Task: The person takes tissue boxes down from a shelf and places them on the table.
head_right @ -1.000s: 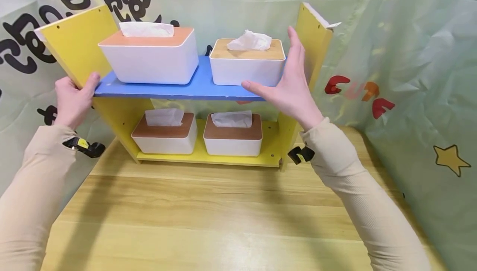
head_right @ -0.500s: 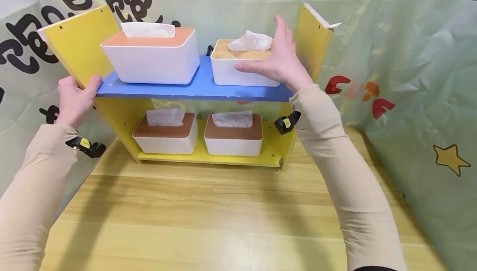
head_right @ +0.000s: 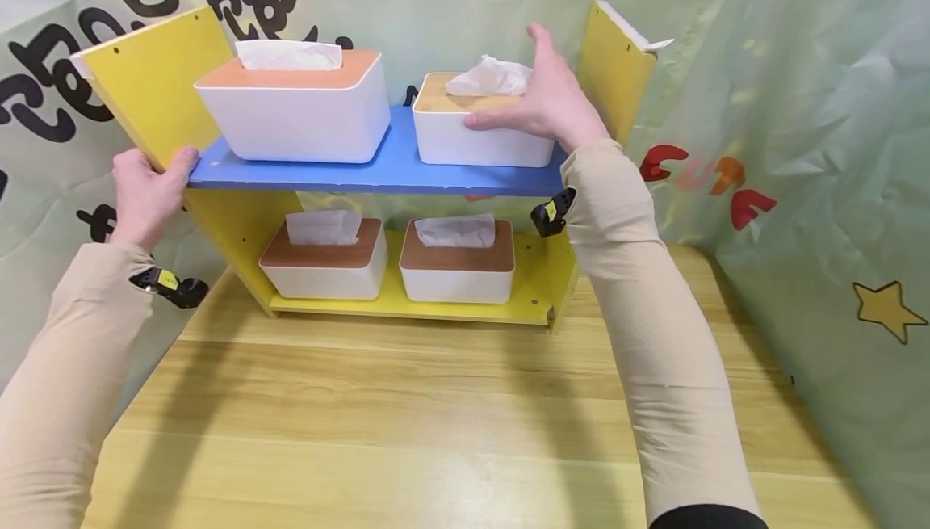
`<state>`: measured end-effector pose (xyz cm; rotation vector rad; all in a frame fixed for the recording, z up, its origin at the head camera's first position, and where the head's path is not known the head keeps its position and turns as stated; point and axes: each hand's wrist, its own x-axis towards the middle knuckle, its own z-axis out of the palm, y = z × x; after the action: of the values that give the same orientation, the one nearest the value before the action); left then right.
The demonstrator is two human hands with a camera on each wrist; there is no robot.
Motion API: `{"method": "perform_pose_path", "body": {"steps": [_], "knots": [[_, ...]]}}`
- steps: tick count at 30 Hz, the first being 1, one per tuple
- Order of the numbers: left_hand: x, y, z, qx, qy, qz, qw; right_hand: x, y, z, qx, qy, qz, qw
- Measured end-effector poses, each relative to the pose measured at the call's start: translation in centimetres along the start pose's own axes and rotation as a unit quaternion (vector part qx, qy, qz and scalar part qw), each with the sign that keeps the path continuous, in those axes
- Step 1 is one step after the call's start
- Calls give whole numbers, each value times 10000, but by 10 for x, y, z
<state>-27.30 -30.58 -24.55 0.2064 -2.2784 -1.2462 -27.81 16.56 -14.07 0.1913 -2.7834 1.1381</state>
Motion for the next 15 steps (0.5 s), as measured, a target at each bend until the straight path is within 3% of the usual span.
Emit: {"method": "perform_pose_path", "body": {"steps": [4,11,15], "knots": [[0,0,1,21,9,17,10000,3,5,-2,-8,-69,32,10000],[-1,0,2,34,18,-24,10000,13,7,-3,445,-443,54,9980],[0,0,2,5,67,-19,10000,15,8,-6,291,-573,119,9979]]}}
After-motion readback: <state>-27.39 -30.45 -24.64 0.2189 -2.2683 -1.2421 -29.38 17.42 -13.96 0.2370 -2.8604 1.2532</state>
